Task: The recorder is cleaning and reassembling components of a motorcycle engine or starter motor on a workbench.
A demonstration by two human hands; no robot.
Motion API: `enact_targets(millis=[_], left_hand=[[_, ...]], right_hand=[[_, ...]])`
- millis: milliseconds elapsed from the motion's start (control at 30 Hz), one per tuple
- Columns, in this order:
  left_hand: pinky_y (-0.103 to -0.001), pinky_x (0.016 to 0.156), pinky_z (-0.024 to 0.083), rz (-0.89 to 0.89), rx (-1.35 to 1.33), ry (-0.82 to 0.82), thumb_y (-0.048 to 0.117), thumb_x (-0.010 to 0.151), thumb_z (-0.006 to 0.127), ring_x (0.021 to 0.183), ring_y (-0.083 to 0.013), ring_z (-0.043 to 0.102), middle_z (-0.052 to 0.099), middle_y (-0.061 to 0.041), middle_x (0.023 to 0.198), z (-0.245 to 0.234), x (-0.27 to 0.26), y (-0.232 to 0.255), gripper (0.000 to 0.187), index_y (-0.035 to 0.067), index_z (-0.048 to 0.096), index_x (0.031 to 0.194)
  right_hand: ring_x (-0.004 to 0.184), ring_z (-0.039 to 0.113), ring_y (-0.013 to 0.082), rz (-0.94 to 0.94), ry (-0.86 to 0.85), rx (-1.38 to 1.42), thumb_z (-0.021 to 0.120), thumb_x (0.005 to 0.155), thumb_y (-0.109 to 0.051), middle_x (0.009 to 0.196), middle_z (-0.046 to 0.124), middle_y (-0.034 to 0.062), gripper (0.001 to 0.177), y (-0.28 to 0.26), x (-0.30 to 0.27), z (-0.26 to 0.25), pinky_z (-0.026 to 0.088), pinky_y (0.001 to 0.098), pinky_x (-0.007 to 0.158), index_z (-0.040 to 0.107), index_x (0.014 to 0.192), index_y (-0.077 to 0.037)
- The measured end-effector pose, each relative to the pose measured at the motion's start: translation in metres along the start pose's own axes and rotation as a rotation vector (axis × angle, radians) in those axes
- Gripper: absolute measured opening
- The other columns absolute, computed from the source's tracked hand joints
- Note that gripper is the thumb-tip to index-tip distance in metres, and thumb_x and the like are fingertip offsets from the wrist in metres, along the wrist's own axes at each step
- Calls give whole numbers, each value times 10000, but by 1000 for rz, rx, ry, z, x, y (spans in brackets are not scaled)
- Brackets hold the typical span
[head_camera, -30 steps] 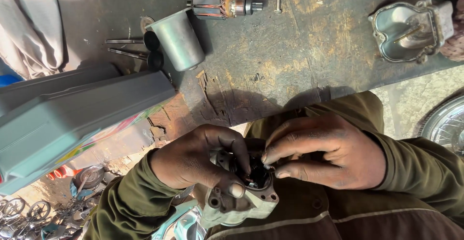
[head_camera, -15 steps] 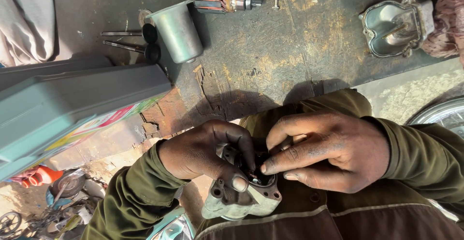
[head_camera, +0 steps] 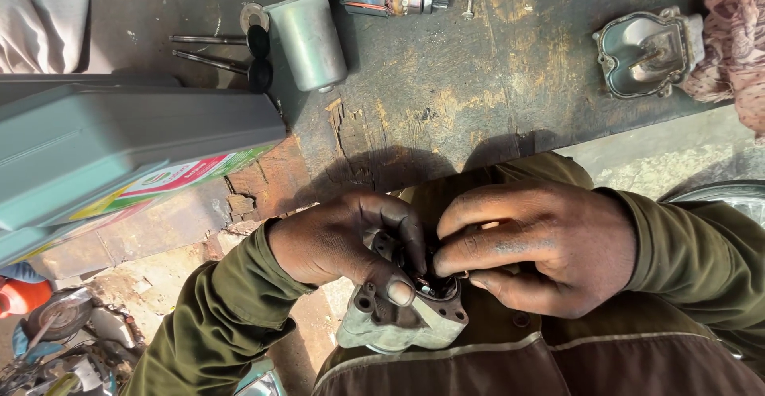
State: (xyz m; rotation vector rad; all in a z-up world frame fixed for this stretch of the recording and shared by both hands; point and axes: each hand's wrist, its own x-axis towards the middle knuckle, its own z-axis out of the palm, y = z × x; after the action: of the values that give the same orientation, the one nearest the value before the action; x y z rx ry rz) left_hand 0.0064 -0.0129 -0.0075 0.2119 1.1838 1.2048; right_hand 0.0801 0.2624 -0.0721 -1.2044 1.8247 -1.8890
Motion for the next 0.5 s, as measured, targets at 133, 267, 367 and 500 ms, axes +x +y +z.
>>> enact_targets(millis=[133,267,367,500], left_hand=[[-318,877,542,-44,-70,10,196,788,887,945,-146,686,746,-40,965,3,-1,0,323,28,750,1027],[-304,869,544,-23,-73,11,168,805,877,947,-135,679,741,-41,968,4,-3,-1,300,18,747,1030],[-298,881,541,21,-46,0,162,821,871,962,-133,681,744,-43,977,3,-4,-2,285,17,749,1033],[-295,901,539,92,-51,-34,166,838,872,979,-137,684,745,-45,996,1,-5,-7,284,20,747,1047]], right_hand=[[765,680,193,52,-59,-92,662,864,-114,1194,642,142,384,-15,13,-5,586,340,661,684,1241,-47],[789,662,228,67,-109,-131,674,861,-145,1154,626,142,388,-27,23,-11,565,362,677,647,1234,-41],[843,673,239,97,-137,-63,665,895,-155,1163,631,132,358,-28,25,-15,561,360,706,648,1236,-46],[853,698,207,192,-201,80,632,986,-153,1177,650,105,271,-16,19,-10,577,342,729,674,1237,-61]])
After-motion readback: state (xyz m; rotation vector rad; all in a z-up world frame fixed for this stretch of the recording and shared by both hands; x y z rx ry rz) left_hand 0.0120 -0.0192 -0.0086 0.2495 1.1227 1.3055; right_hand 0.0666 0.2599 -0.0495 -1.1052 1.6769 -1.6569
